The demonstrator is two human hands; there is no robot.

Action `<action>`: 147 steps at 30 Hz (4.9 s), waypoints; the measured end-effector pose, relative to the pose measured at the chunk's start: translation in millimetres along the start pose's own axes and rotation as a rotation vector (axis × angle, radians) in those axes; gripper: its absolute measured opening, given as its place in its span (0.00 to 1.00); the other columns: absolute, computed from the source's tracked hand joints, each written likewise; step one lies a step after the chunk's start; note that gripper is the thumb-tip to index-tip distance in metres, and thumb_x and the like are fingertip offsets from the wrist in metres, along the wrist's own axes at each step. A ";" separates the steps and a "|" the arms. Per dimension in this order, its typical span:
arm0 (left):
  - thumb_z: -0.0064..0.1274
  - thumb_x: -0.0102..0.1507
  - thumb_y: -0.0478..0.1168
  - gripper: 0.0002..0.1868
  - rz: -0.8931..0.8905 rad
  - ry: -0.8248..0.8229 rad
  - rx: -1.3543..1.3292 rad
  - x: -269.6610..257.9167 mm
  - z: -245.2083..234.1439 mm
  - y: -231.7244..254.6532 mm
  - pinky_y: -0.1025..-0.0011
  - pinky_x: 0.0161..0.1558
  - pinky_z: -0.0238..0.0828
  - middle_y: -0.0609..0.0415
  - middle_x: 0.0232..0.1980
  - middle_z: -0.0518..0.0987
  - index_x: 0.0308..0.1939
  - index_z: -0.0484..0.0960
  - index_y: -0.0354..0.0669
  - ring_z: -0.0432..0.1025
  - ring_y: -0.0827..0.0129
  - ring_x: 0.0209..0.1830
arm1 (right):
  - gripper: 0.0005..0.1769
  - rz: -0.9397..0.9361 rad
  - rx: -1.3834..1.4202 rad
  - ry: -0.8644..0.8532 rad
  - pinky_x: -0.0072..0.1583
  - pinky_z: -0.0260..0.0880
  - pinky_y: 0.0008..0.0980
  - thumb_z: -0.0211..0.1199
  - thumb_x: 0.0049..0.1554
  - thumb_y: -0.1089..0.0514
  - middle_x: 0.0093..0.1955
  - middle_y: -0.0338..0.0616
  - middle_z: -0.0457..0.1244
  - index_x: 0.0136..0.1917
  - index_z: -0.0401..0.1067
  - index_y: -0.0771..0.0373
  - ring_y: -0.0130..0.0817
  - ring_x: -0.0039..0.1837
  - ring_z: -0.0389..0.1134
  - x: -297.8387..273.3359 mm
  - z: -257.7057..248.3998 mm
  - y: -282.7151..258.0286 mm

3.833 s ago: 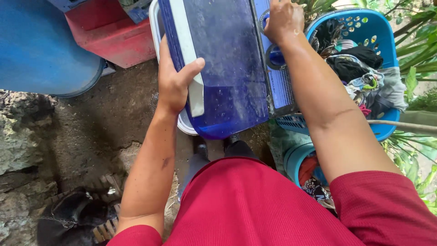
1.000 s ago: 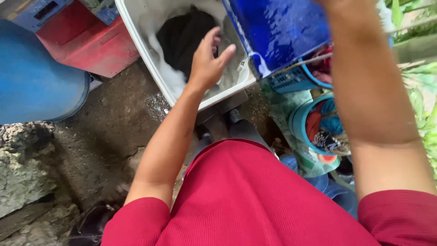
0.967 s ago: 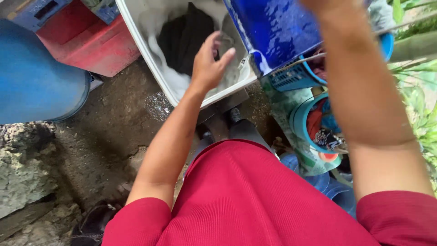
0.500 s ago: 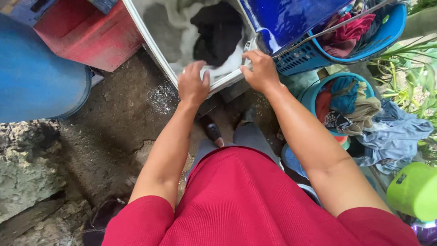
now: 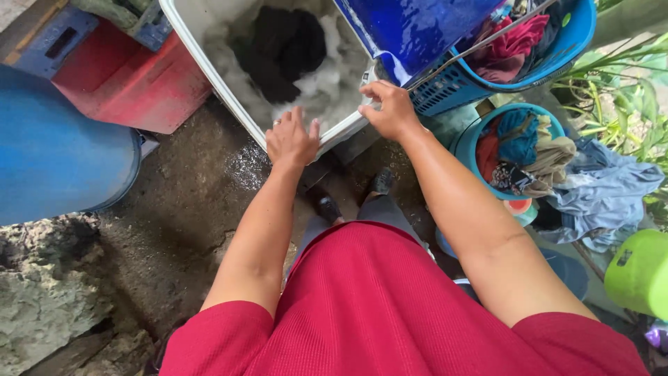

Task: The recorder is washing laundry using a small washing machine and hand-washing clothes in basins.

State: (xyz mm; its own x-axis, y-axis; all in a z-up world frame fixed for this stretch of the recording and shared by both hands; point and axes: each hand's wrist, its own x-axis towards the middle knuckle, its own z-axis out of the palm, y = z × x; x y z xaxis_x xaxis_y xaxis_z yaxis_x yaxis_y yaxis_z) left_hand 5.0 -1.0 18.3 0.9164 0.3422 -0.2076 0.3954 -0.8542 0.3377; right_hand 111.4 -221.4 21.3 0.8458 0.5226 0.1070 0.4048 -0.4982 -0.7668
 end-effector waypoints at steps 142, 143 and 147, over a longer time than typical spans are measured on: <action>0.61 0.60 0.41 0.33 1.069 -1.088 -0.136 -343.4 383.7 412.8 0.62 0.60 0.70 0.47 0.63 0.80 0.68 0.70 0.42 0.74 0.54 0.61 | 0.12 1.244 0.731 1.722 0.43 0.75 0.27 0.63 0.57 0.61 0.45 0.39 0.69 0.55 0.76 0.63 0.26 0.43 0.71 -683.2 -97.4 185.0; 0.61 0.61 0.39 0.32 1.045 -1.028 -0.209 -314.2 376.8 413.8 0.63 0.60 0.71 0.47 0.61 0.81 0.68 0.70 0.41 0.76 0.56 0.59 | 0.12 1.191 0.701 1.643 0.43 0.75 0.27 0.64 0.57 0.61 0.45 0.39 0.69 0.55 0.76 0.63 0.26 0.43 0.71 -646.5 -117.2 191.2; 0.60 0.63 0.35 0.25 0.902 -0.788 -0.455 -202.9 352.9 399.6 0.67 0.58 0.74 0.49 0.51 0.83 0.65 0.75 0.41 0.78 0.62 0.51 | 0.13 0.930 0.397 1.359 0.48 0.74 0.31 0.69 0.57 0.60 0.46 0.42 0.70 0.56 0.76 0.64 0.29 0.47 0.72 -512.3 -152.5 227.4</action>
State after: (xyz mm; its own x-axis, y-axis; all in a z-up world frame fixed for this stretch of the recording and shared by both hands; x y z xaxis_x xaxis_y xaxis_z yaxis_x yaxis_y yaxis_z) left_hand -44.7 -550.0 -128.7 0.6475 -0.7418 -0.1748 -0.2148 -0.3977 0.8920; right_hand -176.9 -707.9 -111.3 0.4808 -0.8595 -0.1734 -0.2921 0.0295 -0.9559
